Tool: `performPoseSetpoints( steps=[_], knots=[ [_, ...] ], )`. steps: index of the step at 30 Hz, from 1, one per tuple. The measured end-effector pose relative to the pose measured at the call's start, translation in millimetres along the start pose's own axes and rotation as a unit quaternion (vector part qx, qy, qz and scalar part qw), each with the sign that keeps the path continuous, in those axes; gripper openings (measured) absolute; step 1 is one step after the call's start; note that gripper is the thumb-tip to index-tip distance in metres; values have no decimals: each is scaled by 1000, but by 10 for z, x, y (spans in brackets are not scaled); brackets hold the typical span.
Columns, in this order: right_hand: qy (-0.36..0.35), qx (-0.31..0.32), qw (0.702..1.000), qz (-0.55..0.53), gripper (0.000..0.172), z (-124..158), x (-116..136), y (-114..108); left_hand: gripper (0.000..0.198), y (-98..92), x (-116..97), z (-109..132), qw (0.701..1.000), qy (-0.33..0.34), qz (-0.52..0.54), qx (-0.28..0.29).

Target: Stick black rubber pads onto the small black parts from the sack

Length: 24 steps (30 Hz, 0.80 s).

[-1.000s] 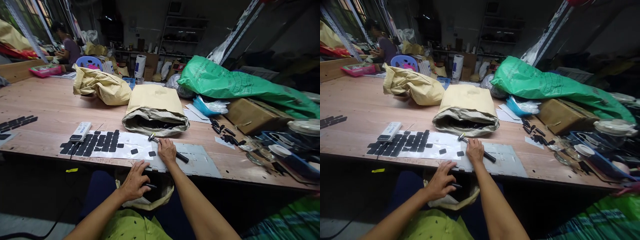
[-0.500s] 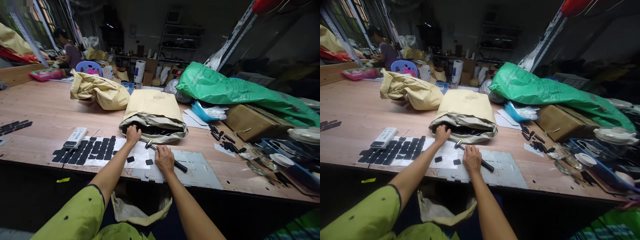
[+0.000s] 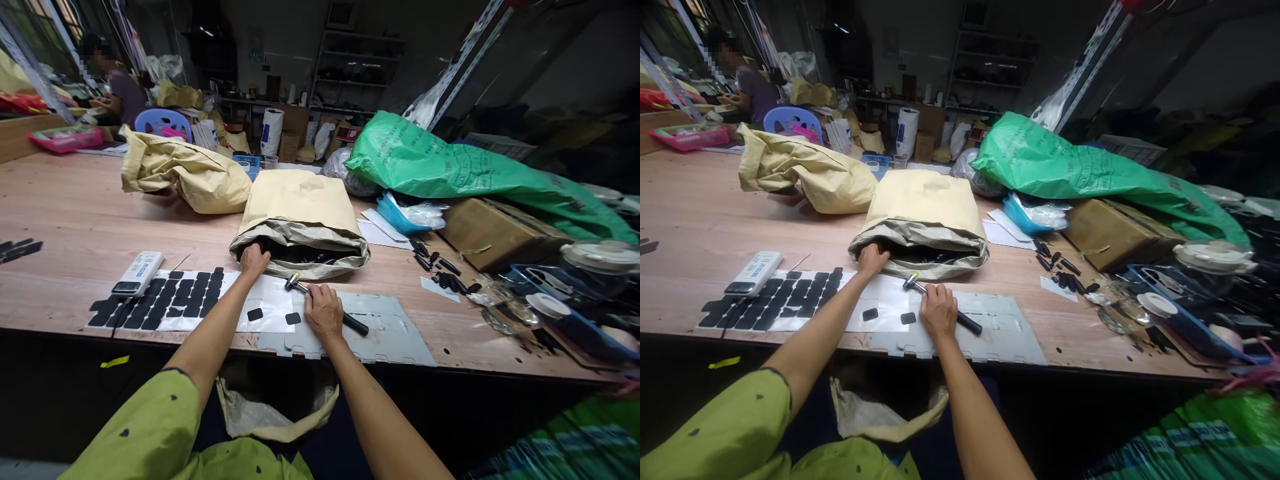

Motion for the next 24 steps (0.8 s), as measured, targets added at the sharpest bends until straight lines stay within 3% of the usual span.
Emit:
performPoseSetpoints(
  steps=[5,10,15,24],
  knots=[
    [2,5,1000,3,21,0,11,-12,12,-256,-78,657,988,146,57,-6],
    [2,3,1000,1,22,0,8,4,11,-414,0,1147,984,172,33,40],
    [3,-4,1000,-3,23,3,6,8,10,-313,5,1294,967,212,2,139],
    [3,-3,1000,-3,22,13,1,4,15,-173,82,1339,970,201,3,136]
  ],
)
Point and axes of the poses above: each hand's wrist, its own z-axis away from the middle knuckle, its own y-axis out of the palm, x = y × z, the point moved 3 cm from there along -z, towards the middle knuckle, and after that the axes turned 11 degrees about y, right-handed, at the moved point
